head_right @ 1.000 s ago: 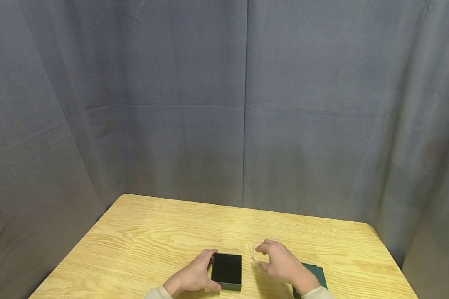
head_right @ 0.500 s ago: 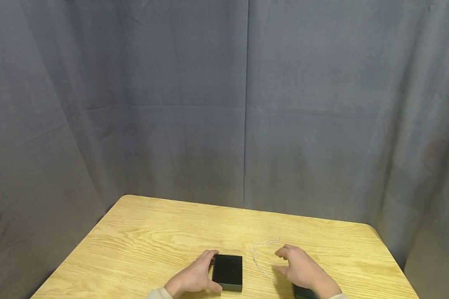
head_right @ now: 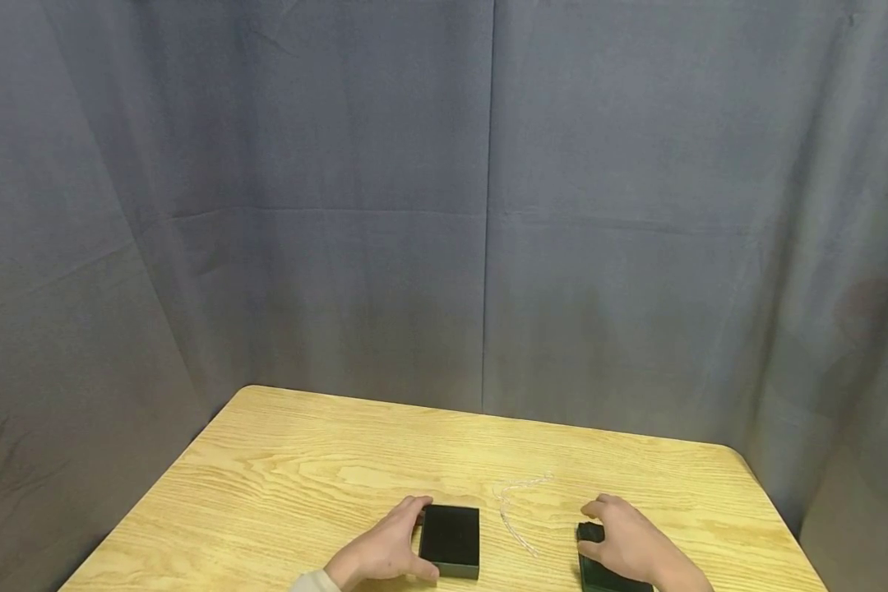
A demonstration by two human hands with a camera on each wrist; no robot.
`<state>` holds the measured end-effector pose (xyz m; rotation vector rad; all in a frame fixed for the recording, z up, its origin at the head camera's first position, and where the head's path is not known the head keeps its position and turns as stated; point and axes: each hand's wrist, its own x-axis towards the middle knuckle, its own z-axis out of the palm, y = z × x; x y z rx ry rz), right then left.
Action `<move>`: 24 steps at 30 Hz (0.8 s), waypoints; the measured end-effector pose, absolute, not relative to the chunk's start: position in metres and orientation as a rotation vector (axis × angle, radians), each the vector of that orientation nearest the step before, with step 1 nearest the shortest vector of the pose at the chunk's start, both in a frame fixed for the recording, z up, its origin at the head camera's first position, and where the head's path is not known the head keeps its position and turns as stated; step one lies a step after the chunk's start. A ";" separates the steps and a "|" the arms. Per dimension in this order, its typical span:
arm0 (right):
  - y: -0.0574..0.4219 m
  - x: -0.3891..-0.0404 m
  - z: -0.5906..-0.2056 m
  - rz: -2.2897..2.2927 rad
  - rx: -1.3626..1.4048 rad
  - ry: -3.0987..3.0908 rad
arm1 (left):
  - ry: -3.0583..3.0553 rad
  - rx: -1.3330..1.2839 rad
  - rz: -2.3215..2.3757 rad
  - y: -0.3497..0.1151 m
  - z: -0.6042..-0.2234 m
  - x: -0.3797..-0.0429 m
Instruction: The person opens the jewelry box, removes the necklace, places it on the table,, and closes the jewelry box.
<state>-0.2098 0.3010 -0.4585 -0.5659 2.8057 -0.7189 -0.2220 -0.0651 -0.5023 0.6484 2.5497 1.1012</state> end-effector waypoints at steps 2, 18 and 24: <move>0.305 -0.210 -0.460 -0.706 -0.515 2.804 | 2.554 0.650 1.097 -0.065 -0.502 -0.221; 0.325 -0.209 -0.469 -0.639 -0.194 2.680 | 2.527 0.626 1.126 -0.066 -0.504 -0.221; 0.330 -0.208 -0.471 -0.599 -0.241 2.701 | 2.530 0.622 1.129 -0.066 -0.504 -0.221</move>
